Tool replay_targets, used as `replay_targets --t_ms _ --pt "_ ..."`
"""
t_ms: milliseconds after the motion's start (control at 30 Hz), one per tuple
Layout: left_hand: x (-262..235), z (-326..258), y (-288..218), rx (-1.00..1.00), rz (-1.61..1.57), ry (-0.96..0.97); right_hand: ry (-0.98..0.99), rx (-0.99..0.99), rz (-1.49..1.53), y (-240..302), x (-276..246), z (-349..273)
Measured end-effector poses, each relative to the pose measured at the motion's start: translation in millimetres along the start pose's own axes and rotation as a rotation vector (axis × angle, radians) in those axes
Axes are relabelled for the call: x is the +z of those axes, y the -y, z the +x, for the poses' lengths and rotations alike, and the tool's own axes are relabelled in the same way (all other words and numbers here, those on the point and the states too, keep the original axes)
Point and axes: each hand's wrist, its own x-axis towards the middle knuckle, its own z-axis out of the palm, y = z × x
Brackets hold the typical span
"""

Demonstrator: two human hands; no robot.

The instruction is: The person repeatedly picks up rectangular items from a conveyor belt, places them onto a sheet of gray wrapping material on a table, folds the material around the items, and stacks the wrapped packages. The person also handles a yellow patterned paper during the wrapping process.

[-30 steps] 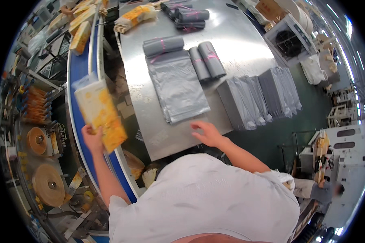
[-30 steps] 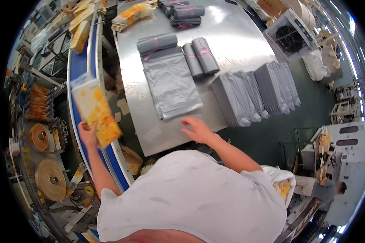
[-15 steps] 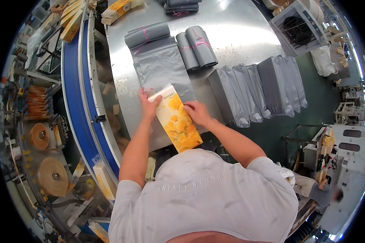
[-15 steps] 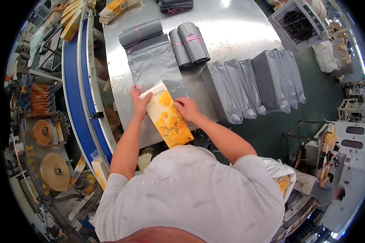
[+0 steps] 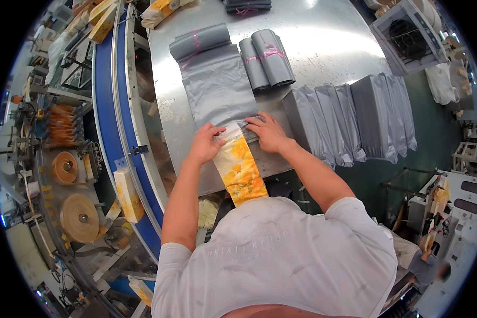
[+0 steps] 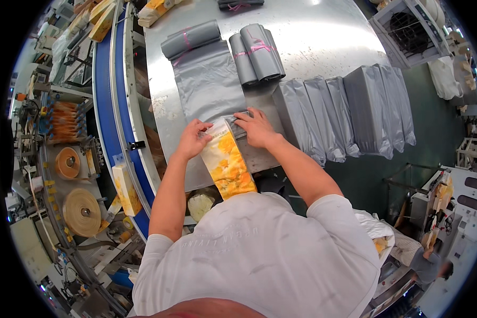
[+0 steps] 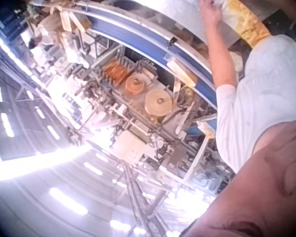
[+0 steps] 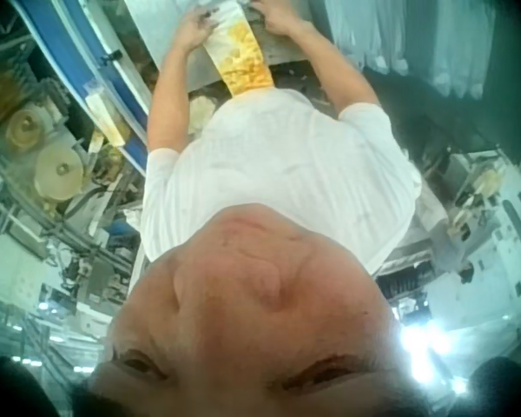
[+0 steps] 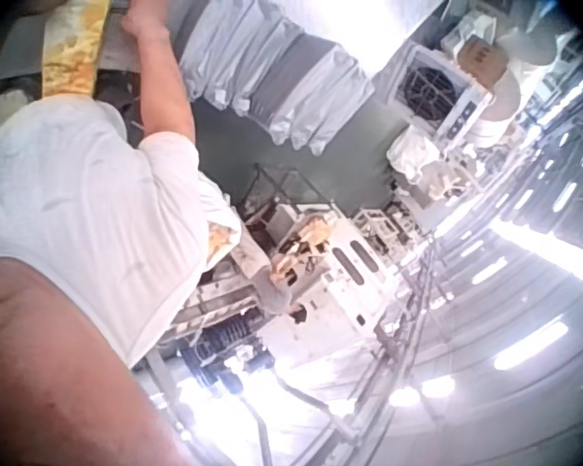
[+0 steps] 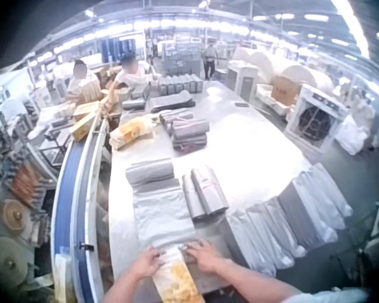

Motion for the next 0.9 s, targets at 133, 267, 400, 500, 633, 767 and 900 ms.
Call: replay_targets --t_ms 133,267,400,500,633,767,900 --pt "-2.6 -1.1 -0.9 0.021 0.063 0.061 0.015 0.073 0.176 5.2 -9.2 6.0" --pt "9.5 5.5 -19.9 0.139 0.225 0.03 -0.075 0.082 0.256 16.2 -30.6 10.1" --pt "45.0 3.2 -36.4 -0.05 0.299 -0.357 -0.084 -0.023 0.18 33.5 -38.1 -11.5" --pt "76.1 -18.9 -2.3 -0.052 0.144 -0.468 -0.096 -0.153 0.022 48.6 -35.2 -36.9" --pt "79.2 -67.8 20.8 0.118 0.155 -0.259 -0.501 -0.031 0.543 24.1 24.2 -33.4" --pt "57.9 -75.0 63.6 0.246 -0.164 -0.275 -0.459 0.232 0.333 23.6 13.9 -4.0" --pt "38.4 -25.8 51.5 -0.022 0.219 -0.512 -0.25 0.21 0.058 18.6 22.0 6.7"
